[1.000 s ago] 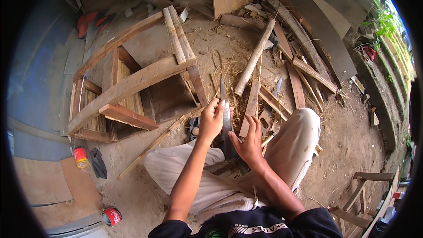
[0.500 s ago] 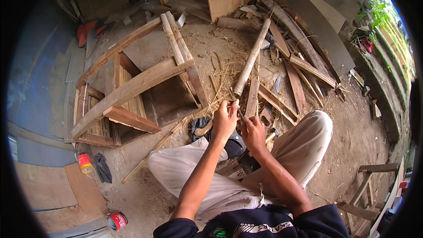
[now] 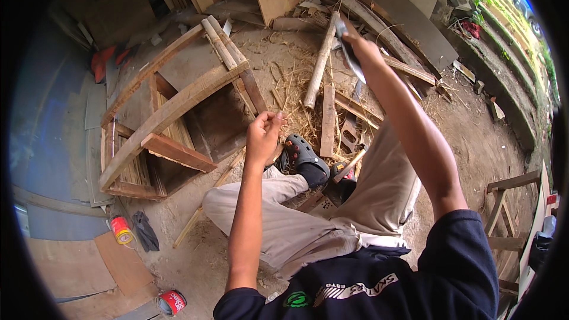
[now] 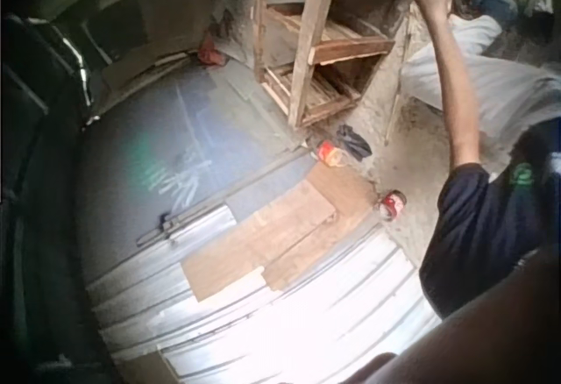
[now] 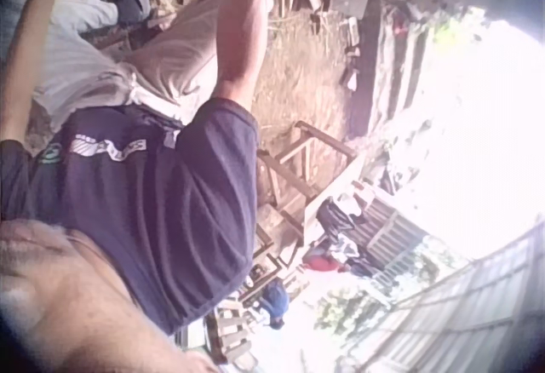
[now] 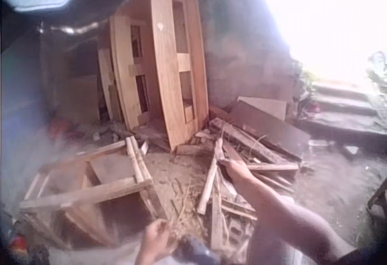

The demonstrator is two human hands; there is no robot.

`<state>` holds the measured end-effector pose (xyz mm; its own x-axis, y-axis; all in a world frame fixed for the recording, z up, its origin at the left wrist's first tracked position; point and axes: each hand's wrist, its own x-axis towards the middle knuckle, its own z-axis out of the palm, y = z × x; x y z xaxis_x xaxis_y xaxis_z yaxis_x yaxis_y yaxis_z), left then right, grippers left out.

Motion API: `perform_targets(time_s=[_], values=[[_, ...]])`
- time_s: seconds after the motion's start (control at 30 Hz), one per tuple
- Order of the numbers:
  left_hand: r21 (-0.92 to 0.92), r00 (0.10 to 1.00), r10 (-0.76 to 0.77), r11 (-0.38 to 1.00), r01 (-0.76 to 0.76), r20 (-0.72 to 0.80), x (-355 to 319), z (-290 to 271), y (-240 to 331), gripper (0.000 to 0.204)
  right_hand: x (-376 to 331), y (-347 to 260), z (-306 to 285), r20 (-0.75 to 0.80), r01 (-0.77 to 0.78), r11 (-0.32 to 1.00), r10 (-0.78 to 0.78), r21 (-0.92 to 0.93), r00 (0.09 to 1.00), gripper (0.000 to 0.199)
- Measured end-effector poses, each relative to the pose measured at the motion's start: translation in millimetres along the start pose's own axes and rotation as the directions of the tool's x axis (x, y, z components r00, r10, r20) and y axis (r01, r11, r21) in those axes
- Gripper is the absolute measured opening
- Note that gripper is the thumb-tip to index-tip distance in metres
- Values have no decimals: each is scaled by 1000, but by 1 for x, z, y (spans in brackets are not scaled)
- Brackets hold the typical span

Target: The person sits on the floor and uses a metal file to sharpen a machete blade, then uses a hammer to tap a small wooden piece. The person handles wood scraps and a file while seated.

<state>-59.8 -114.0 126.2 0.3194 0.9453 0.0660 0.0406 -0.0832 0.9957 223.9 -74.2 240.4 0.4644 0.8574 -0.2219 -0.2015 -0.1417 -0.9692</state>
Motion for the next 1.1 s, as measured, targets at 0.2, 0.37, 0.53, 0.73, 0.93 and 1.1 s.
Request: perform_targets(time_s=[0.2,0.37,0.53,0.73,0.93,1.1], values=[[-16,1000,-5,1000,5,27,-20,-4,23,26,-17,-9,11,166,-10,920,-61,392,984,14],[13,995,3,1000,-4,96,-28,-14,36,27,-31,4,2,233,-161,914,76,372,969,13],[11,993,-17,1000,16,115,-17,-15,43,24,-22,-14,-24,217,-68,983,29,173,976,14],[55,974,-149,988,141,172,24,5,21,27,56,20,-66,211,-14,1000,10,20,977,22],[296,896,-300,933,205,327,116,55,-20,24,145,123,-117,63,-141,987,136,82,989,22],[512,914,-190,859,-22,357,228,100,-68,23,212,194,-136,-48,-155,956,147,-250,988,24]])
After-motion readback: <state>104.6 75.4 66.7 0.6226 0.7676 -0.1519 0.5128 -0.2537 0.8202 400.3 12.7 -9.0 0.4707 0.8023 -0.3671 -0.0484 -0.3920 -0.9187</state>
